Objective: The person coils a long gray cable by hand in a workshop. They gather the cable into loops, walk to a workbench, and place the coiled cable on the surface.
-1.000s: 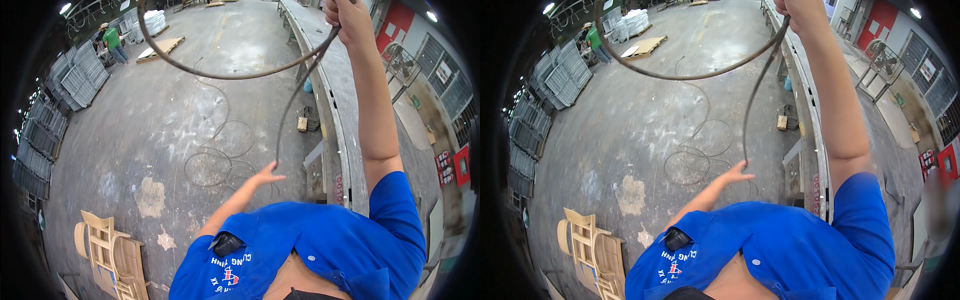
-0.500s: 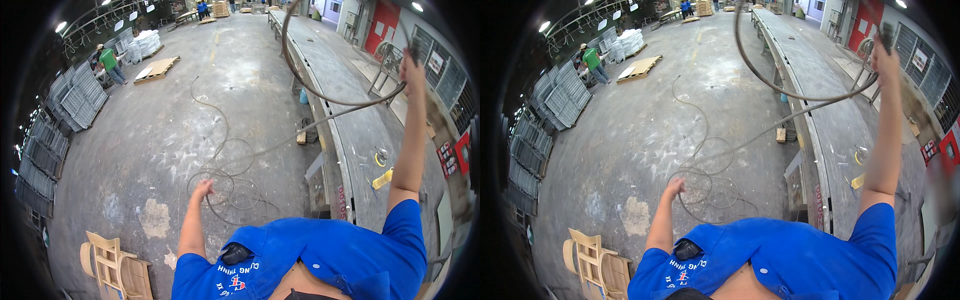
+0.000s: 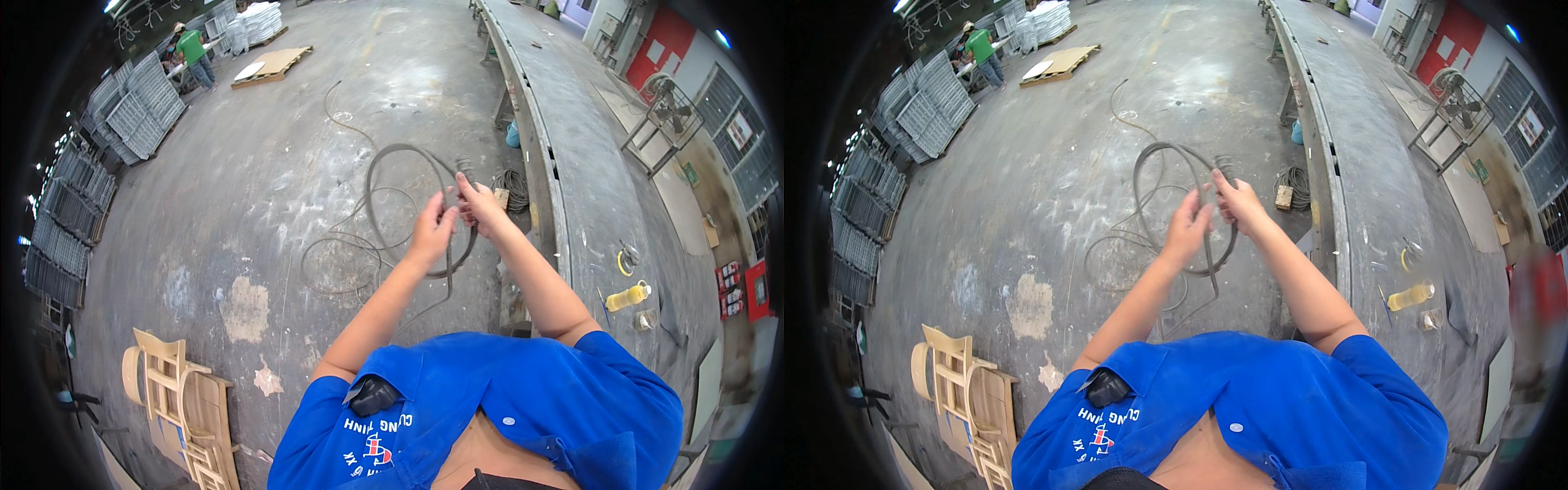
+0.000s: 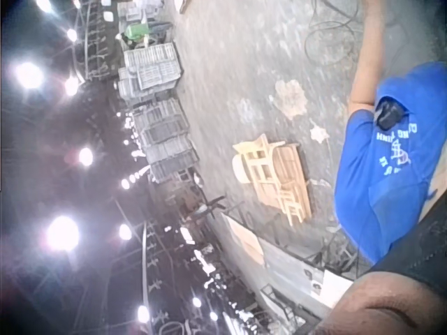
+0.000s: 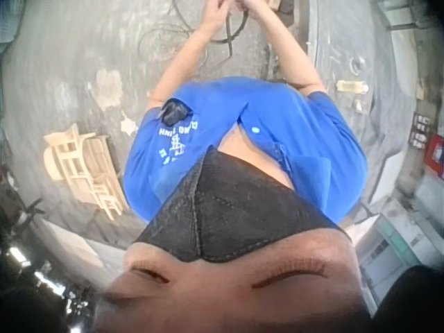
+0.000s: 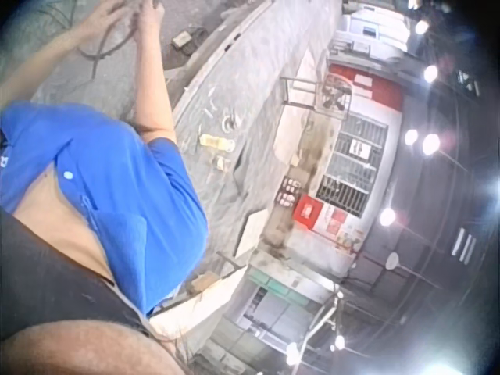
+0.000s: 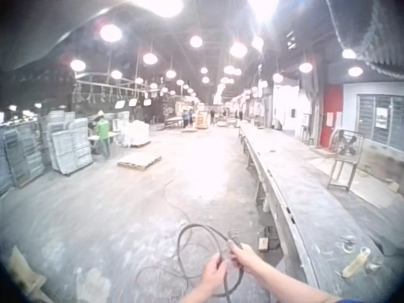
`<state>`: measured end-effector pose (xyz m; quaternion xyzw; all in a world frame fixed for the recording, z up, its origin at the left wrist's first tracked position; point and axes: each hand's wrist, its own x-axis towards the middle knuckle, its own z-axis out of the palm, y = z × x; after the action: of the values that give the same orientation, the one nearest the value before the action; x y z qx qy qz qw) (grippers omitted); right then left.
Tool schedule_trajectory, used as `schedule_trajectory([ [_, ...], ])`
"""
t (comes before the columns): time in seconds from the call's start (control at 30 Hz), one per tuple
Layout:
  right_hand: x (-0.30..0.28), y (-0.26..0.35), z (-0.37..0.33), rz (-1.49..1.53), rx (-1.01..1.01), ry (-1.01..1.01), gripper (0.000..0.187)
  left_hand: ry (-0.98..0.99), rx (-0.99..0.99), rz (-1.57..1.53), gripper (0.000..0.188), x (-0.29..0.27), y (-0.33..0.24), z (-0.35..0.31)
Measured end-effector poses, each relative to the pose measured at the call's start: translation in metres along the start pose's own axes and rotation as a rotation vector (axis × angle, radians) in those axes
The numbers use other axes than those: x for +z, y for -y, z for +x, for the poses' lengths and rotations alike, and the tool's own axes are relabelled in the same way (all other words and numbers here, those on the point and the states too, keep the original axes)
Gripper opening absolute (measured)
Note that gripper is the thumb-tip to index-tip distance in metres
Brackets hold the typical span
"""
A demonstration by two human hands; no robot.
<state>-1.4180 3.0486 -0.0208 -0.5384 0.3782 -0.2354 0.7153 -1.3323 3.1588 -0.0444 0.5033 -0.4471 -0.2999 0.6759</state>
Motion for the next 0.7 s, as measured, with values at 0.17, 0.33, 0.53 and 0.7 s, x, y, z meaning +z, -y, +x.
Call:
schedule_trajectory([
  [0.17, 0.032, 0.015, -0.016, 0.062, -0.02, 0.134, 0.034, -0.069, 0.195, 0.422, 0.023, 0.003, -0.005, -0.008],
  [0.33, 0.043, 0.01, -0.021, -0.04, -0.093, 0.002, 0.029, -0.064, 0.29, 0.732, 0.024, -0.009, -0.017, -0.014],
  [0.53, 0.02, 0.045, -0.023, -0.162, -0.216, -0.076, 0.038, -0.06, -0.107, 0.154, 0.03, -0.105, 0.005, -0.04],
  [0.7, 0.008, 0.103, -0.06, 0.156, -0.386, 0.211, 0.039, 0.354, -0.606, 0.876, 0.052, -0.114, 0.119, -0.122],
])
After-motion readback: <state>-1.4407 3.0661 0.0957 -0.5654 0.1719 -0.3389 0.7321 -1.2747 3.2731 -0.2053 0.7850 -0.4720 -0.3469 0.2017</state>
